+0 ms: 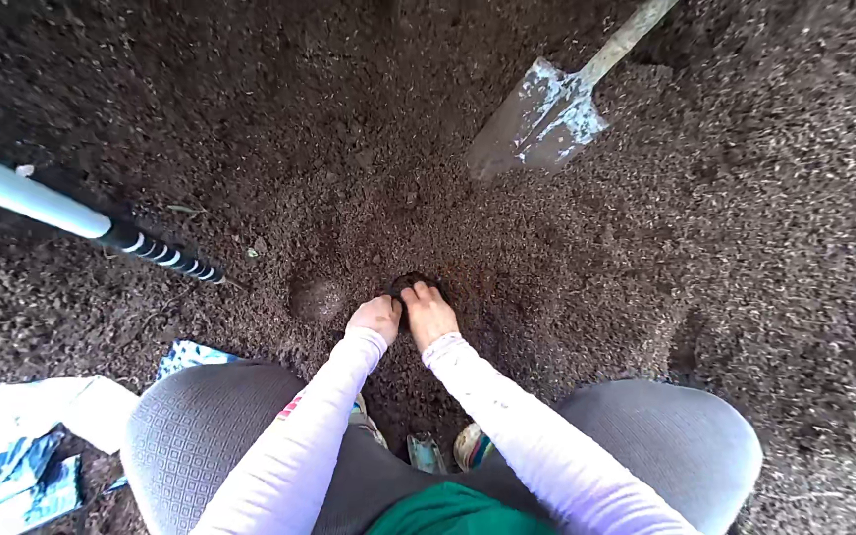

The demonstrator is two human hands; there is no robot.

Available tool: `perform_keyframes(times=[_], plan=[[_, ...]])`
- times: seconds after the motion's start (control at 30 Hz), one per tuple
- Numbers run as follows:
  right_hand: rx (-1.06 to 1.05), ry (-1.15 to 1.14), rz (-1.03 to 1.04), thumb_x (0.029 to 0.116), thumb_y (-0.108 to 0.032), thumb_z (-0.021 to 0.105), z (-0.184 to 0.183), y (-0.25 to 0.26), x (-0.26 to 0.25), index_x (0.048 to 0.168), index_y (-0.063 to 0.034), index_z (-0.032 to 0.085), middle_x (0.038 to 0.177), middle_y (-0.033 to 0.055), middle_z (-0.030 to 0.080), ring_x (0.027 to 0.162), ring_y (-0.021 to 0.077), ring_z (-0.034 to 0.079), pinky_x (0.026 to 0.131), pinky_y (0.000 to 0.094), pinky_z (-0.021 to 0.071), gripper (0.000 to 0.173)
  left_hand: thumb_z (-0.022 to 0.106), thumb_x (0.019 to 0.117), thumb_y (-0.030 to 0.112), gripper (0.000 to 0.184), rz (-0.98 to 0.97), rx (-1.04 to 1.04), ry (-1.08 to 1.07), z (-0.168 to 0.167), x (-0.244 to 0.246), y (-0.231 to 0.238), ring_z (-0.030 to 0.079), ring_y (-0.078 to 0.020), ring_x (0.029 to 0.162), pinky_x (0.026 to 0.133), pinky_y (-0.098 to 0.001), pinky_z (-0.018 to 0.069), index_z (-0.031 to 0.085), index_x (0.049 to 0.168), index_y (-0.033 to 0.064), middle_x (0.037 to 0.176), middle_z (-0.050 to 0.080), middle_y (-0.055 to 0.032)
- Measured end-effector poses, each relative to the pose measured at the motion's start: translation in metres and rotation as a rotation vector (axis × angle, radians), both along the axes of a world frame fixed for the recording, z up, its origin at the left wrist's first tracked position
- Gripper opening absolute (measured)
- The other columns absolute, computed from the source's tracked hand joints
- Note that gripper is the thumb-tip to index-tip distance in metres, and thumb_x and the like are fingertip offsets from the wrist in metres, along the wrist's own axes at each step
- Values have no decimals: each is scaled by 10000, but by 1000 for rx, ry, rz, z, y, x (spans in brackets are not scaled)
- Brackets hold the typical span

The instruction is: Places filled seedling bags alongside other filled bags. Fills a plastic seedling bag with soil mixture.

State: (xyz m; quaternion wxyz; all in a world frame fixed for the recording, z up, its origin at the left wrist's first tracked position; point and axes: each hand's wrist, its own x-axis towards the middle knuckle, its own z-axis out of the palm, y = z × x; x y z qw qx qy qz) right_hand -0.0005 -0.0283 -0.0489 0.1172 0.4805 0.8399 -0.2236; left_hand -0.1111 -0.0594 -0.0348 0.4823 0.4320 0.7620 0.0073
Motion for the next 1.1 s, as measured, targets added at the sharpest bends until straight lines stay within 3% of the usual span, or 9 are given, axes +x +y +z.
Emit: perform_keyframes(times=[0.13, 0.23, 0.33, 0.43, 0.5, 0.57, 0.8, 0.97, 1.1], plan=[[-232, -84, 112, 1048, -34, 467, 32, 25, -2, 1397, -11, 570, 1490, 234, 499, 1375, 419, 498, 1081, 564, 463, 365, 299, 1133, 326, 499, -111, -34, 51, 2, -5, 6, 582, -427, 1299, 1071, -633, 431, 604, 1332, -16, 1347, 618, -278], [-503, 187, 87, 1084, -222, 507, 47, 82, 23, 1357, -1, 616, 1343, 233, 633, 1254, 373, 608, 1084, 564, 445, 367, 383, 1110, 412, 515, -154, -96, 151, 17, -10, 12, 606, -416, 1270, 1048, -645, 447, 596, 1357, 13, 1322, 644, -253], [-330, 440, -151, 1079, -192, 505, -4, 135, 55, 1324, -27, 632, 1217, 217, 697, 1119, 361, 685, 1005, 562, 517, 321, 634, 999, 465, 624, -23, 181, 286, 15, -6, 10, 577, -450, 1278, 1041, -629, 469, 523, 1420, 16, 1360, 596, -272], [-268, 172, -171, 899, -181, 779, -62, 162, 77, 1475, -165, 565, 1574, 193, 435, 1460, 471, 357, 1112, 705, 357, 614, 698, 952, 390, 629, -185, 480, 268, -6, -2, 26, 467, -481, 1380, 1088, -661, 397, 535, 1472, 75, 1509, 492, -252], [-338, 96, -184, 723, -229, 938, -91, 157, 84, 1487, -269, 559, 1677, 122, 278, 1522, 512, 174, 1069, 820, 274, 854, 655, 973, 386, 544, -372, 447, 239, -17, 6, 45, 386, -445, 1460, 1109, -685, 349, 566, 1479, 208, 1581, 453, -156], [-375, 111, -237, 656, -200, 973, -107, 149, 87, 1483, -316, 556, 1687, 96, 261, 1519, 537, 147, 1013, 872, 265, 933, 584, 1029, 331, 367, -494, 345, 204, -23, 15, 61, 374, -380, 1486, 1140, -667, 308, 660, 1382, 264, 1536, 533, -55], [-487, 120, -327, 769, -35, 844, -110, 143, 110, 1503, -266, 539, 1700, 127, 227, 1494, 559, 208, 1043, 797, 345, 828, 500, 998, 131, 313, -282, 617, -51, -56, 5, 53, 555, -350, 1266, 1110, -614, 336, 782, 1135, 126, 1170, 740, -69], [-546, 117, -281, 854, -122, 812, -86, 141, 120, 1552, -156, 457, 1606, 285, 330, 1448, 486, 373, 1141, 672, 326, 784, 588, 964, 130, 285, -183, 670, -133, -41, 5, 49, 498, -343, 1362, 1185, -522, 305, 745, 1196, 75, 1293, 705, -82], [-461, 188, -68, 859, -152, 822, -6, 135, 96, 1507, -94, 497, 1541, 278, 435, 1442, 459, 394, 1137, 653, 345, 728, 648, 972, 150, 487, 65, 609, 90, -12, -10, 32, 506, -395, 1373, 1178, -573, 324, 544, 1415, -24, 1421, 596, -211]])
